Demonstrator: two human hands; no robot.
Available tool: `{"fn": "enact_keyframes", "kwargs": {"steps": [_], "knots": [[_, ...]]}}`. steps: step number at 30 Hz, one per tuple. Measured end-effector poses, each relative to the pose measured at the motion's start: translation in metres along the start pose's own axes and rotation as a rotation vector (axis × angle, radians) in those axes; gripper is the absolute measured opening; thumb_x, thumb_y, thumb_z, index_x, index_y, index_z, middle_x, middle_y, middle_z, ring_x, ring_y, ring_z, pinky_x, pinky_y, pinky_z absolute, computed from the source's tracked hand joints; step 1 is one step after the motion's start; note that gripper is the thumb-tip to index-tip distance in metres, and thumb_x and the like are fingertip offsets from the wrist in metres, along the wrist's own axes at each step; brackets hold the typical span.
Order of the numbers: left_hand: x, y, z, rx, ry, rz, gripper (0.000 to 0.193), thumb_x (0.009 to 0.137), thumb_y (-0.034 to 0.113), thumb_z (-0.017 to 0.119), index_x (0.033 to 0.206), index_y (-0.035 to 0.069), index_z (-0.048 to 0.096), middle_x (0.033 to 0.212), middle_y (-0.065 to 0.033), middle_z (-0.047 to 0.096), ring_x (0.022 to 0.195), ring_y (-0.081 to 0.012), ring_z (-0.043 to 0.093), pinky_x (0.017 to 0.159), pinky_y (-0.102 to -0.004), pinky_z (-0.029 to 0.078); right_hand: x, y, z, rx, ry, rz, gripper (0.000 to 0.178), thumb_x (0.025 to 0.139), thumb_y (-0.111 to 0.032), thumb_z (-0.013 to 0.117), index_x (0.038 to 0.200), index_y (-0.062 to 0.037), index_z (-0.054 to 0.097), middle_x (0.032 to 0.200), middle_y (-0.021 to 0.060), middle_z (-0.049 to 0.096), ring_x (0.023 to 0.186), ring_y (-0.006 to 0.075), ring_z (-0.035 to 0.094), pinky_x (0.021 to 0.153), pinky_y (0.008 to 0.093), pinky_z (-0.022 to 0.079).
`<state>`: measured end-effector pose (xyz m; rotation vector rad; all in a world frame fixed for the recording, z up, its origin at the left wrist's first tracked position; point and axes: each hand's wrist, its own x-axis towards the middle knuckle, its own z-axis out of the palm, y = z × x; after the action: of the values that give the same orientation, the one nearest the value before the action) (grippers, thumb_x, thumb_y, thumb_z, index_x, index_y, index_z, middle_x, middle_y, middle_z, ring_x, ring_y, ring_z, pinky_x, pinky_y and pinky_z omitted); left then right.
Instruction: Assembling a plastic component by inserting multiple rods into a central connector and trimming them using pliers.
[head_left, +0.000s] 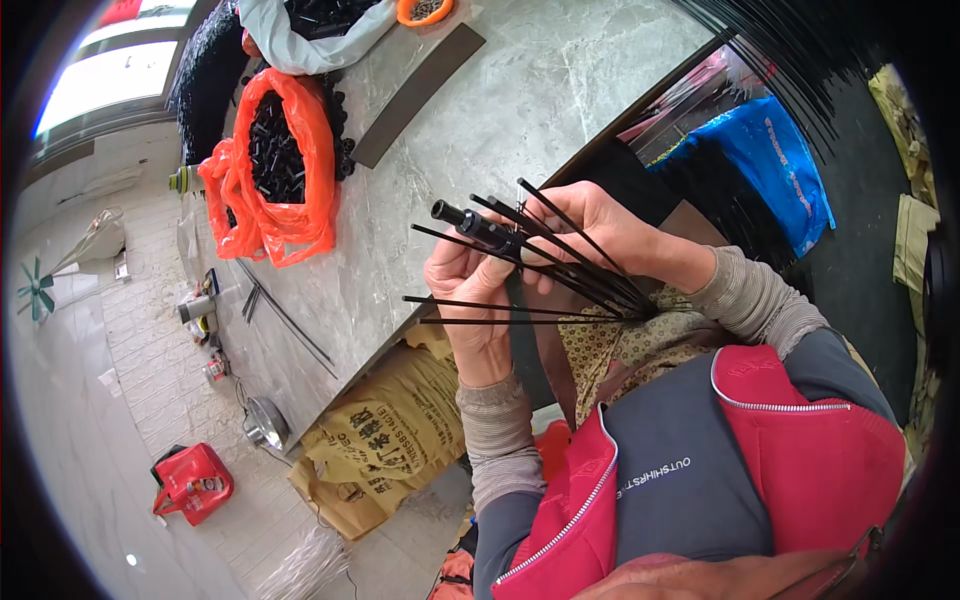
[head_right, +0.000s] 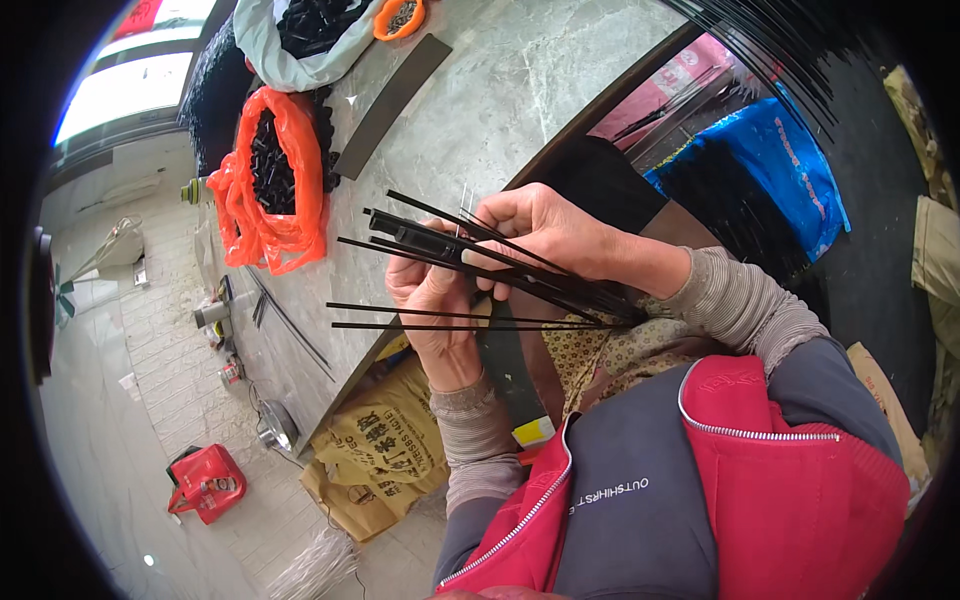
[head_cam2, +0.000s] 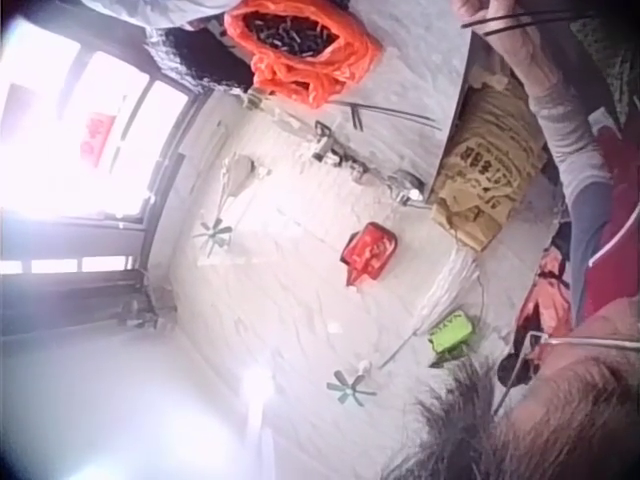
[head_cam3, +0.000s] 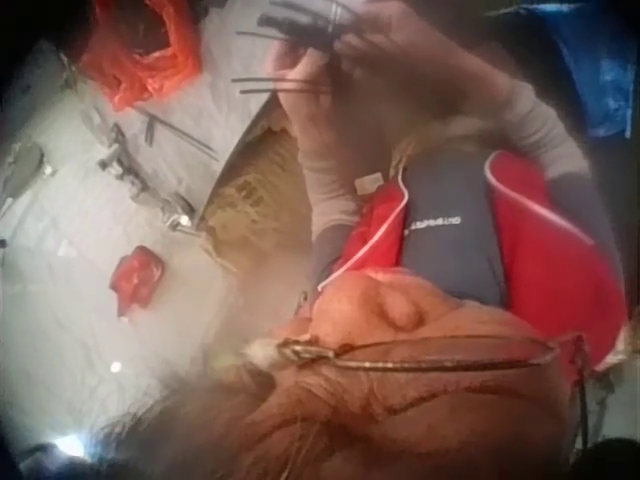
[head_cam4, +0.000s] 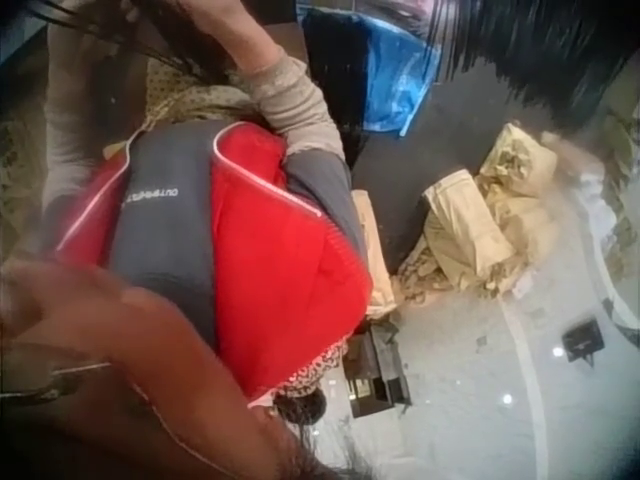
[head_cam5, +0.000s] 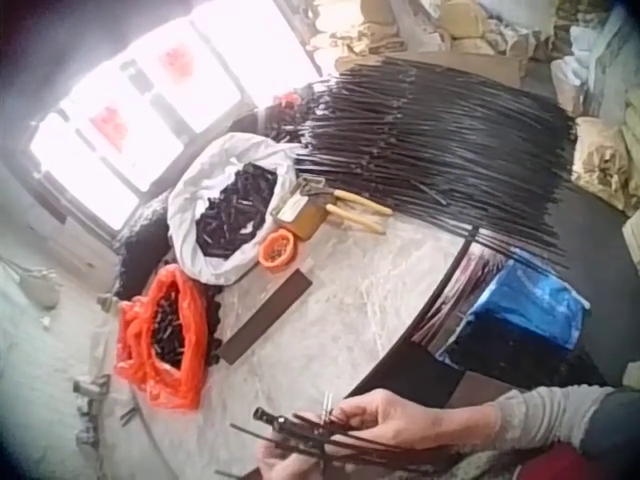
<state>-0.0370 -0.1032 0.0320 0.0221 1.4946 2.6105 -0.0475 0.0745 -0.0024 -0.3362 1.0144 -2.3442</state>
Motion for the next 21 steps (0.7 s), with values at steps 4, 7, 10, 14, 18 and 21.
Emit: {"fn": "enact_keyframes", "kwargs": {"steps": [4, 7, 10, 14, 18, 21], "knots": [[0.001, -0.003, -0.011, -0.013, -0.036, 0.003, 0.036, 0.077, -0.003, 0.077, 0.11, -0.005, 0.064, 0.105, -0.0158, 0.068, 0.094, -0.0233, 0.066, 0.086, -0.0346, 0.053, 0.001, 0.004, 0.0, 0.107, -0.004, -0.013, 0.022, 0.094, -0.019, 0.068, 0.1, 0.0009, 0.062, 0.085, 0.0088, 0.07, 0.071, 0.0115, 0.068, 0.064, 0.0227, 0.055], [0.001, -0.003, -0.013, 0.003, -0.067, 0.029, 0.038, 0.078, -0.001, 0.078, 0.113, -0.005, 0.064, 0.109, -0.0163, 0.067, 0.098, -0.026, 0.064, 0.091, -0.0371, 0.052, 0.001, 0.001, 0.0, 0.098, -0.028, 0.021, 0.023, 0.095, -0.02, 0.068, 0.102, 0.001, 0.062, 0.085, 0.0089, 0.07, 0.072, 0.0119, 0.068, 0.066, 0.0233, 0.055], [0.002, -0.003, -0.015, 0.034, -0.088, 0.013, 0.037, 0.078, -0.002, 0.077, 0.112, -0.005, 0.064, 0.107, -0.0173, 0.067, 0.099, -0.0263, 0.064, 0.089, -0.0371, 0.052, 0.0, 0.003, 0.0, 0.151, -0.049, 0.035, 0.025, 0.096, -0.022, 0.067, 0.104, 0.0009, 0.062, 0.086, 0.009, 0.07, 0.072, 0.0123, 0.069, 0.066, 0.0237, 0.056], [0.0, 0.002, -0.008, -0.026, -0.062, -0.011, 0.035, 0.077, -0.006, 0.073, 0.111, -0.007, 0.063, 0.107, -0.0207, 0.066, 0.09, -0.0265, 0.066, 0.079, -0.0363, 0.056, 0.002, 0.009, 0.0, 0.167, -0.035, 0.065, 0.025, 0.097, -0.022, 0.065, 0.106, 0.0008, 0.062, 0.087, 0.0088, 0.07, 0.072, 0.0125, 0.069, 0.067, 0.0239, 0.056], [0.001, -0.002, -0.004, -0.092, -0.033, -0.031, 0.035, 0.076, -0.014, 0.065, 0.111, -0.01, 0.061, 0.105, -0.024, 0.067, 0.07, -0.0271, 0.069, 0.056, -0.0371, 0.061, 0.002, 0.009, -0.002, 0.191, -0.01, 0.061, 0.024, 0.097, -0.022, 0.065, 0.106, 0.0006, 0.063, 0.087, 0.0084, 0.07, 0.073, 0.0122, 0.069, 0.067, 0.0237, 0.057], [0.0, -0.008, -0.008, -0.066, -0.008, -0.007, 0.035, 0.077, -0.015, 0.063, 0.111, -0.01, 0.061, 0.105, -0.0231, 0.067, 0.069, -0.0268, 0.069, 0.054, -0.0368, 0.062, 0.004, 0.01, -0.008, 0.184, -0.017, 0.063, 0.027, 0.095, -0.019, 0.066, 0.113, 0.0012, 0.062, 0.088, 0.0081, 0.07, 0.075, 0.013, 0.069, 0.068, 0.0256, 0.058]]}}
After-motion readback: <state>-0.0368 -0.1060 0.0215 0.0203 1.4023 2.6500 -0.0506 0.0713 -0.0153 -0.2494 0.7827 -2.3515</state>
